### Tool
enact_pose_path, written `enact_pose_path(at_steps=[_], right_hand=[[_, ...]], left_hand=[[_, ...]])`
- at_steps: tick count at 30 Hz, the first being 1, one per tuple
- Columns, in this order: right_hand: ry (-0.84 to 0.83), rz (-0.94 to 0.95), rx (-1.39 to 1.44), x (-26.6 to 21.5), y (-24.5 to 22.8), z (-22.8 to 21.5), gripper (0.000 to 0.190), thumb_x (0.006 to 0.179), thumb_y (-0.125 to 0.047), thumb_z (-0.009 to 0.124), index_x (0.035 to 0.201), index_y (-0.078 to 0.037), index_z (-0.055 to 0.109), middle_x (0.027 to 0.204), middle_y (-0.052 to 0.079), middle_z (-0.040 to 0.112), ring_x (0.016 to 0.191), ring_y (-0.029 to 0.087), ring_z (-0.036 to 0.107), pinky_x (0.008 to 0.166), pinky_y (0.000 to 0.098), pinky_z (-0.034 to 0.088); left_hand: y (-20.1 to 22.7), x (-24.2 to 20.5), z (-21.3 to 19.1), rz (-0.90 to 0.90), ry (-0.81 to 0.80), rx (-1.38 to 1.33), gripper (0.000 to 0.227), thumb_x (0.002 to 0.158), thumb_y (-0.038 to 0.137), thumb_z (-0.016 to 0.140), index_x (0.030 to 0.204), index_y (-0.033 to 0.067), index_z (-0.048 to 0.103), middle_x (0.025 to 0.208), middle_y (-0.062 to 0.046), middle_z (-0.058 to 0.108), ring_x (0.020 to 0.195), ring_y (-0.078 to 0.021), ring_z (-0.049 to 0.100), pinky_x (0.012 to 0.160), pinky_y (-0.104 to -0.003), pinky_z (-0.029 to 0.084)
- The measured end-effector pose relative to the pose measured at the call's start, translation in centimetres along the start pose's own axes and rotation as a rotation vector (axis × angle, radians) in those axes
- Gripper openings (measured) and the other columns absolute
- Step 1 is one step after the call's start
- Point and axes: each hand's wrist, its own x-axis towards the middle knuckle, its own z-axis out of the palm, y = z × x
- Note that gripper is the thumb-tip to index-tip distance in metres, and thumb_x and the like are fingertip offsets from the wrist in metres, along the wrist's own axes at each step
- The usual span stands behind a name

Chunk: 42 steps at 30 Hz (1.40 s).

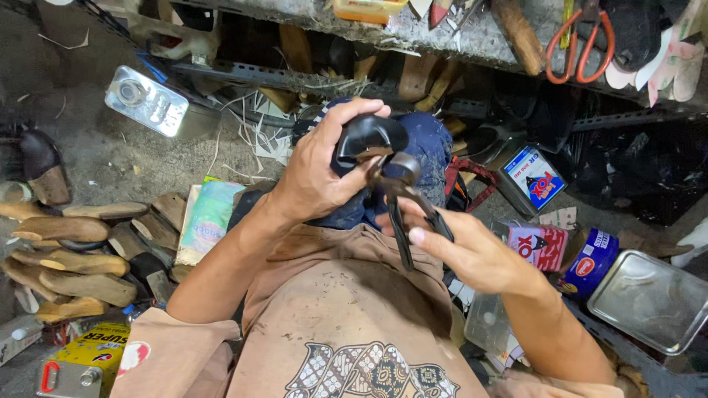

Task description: The person uses pliers to pull and adjust the upper part of a black shoe held on their lap. They repeatedly grip the shoe's edge with the pliers, pull the material, and inspect the shoe by turning it over.

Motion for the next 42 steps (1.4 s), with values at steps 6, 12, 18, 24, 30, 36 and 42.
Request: enact_pose_path(at_steps=[6, 12, 18, 24, 30, 36, 42], right_hand=[[-0.179, -0.148, 0.213, 1.1, -0.1, -2.1, 0.054, 0.102, -0.023, 0.048, 0.149, 0.003, 0.041, 0.149, 0.018, 0.058, 0.140, 0.026, 0.055, 0.122, 0.0391, 0.037], [0.061, -0.119, -0.456, -1.7, 0.1, -3.0, 0.057, 0.099, -0.029, 0.055, 0.146, 0.002, 0.047, 0.143, 0.020, 0.062, 0.131, 0.030, 0.062, 0.102, 0.0393, 0.048], [0.134, 0.115, 0.046, -3.1, -0.2, -0.4, 0.058, 0.097, -0.032, 0.053, 0.147, -0.004, 0.050, 0.136, 0.006, 0.071, 0.126, 0.014, 0.065, 0.112, 0.0319, 0.047], [0.088, 0.181, 0.557, -3.5, -0.2, 1.1, 0.051, 0.093, -0.032, 0.057, 0.132, 0.000, 0.061, 0.123, 0.014, 0.075, 0.108, 0.029, 0.078, 0.089, 0.0426, 0.065], [0.183, 0.242, 0.496, -3.2, -0.6, 1.9, 0.043, 0.096, -0.028, 0.053, 0.127, -0.002, 0.064, 0.109, 0.014, 0.077, 0.097, 0.028, 0.081, 0.080, 0.0368, 0.064], [0.313, 0.009, 0.181, -1.9, 0.1, 2.9, 0.026, 0.102, -0.025, 0.049, 0.108, -0.004, 0.062, 0.068, 0.004, 0.063, 0.056, 0.013, 0.057, 0.057, 0.0266, 0.051], [0.564, -0.250, -0.539, -0.5, 0.9, -0.4, 0.037, 0.098, -0.022, 0.060, 0.130, -0.004, 0.065, 0.108, 0.019, 0.076, 0.098, 0.038, 0.074, 0.083, 0.0462, 0.060]], left_hand=[[-0.5, -0.1, -0.2, -0.025, -0.052, 0.016, 0.051, 0.099, 0.016, 0.066, 0.144, 0.0086, 0.042, 0.141, -0.011, 0.062, 0.142, -0.0316, 0.056, 0.125, -0.040, 0.039], [-0.4, 1.1, 0.9, 0.018, -0.136, 0.004, 0.061, 0.087, 0.002, 0.059, 0.145, 0.0078, 0.040, 0.139, -0.012, 0.060, 0.129, -0.0304, 0.061, 0.116, -0.037, 0.043], [-1.2, 1.5, 2.7, 0.171, -0.158, 0.051, 0.057, 0.095, 0.002, 0.066, 0.145, 0.0009, 0.039, 0.146, -0.015, 0.054, 0.139, -0.0333, 0.054, 0.130, -0.058, 0.030], [-1.2, 1.2, 3.5, 0.181, -0.162, 0.122, 0.063, 0.090, 0.000, 0.068, 0.146, 0.0013, 0.039, 0.147, -0.017, 0.053, 0.140, -0.0369, 0.054, 0.127, -0.063, 0.031], [-1.5, 1.3, 3.4, 0.202, -0.167, 0.142, 0.054, 0.101, 0.010, 0.062, 0.147, 0.0004, 0.036, 0.148, -0.018, 0.052, 0.139, -0.0367, 0.055, 0.127, -0.060, 0.032], [0.1, 2.0, 1.3, 0.196, -0.192, 0.030, 0.056, 0.094, -0.001, 0.062, 0.145, -0.0003, 0.039, 0.145, -0.020, 0.053, 0.137, -0.0364, 0.056, 0.119, -0.043, 0.042], [-3.3, 0.3, 2.0, -0.138, -0.167, -0.193, 0.076, 0.080, 0.010, 0.075, 0.150, 0.0088, 0.045, 0.141, -0.018, 0.059, 0.136, -0.0378, 0.054, 0.117, -0.056, 0.037]])
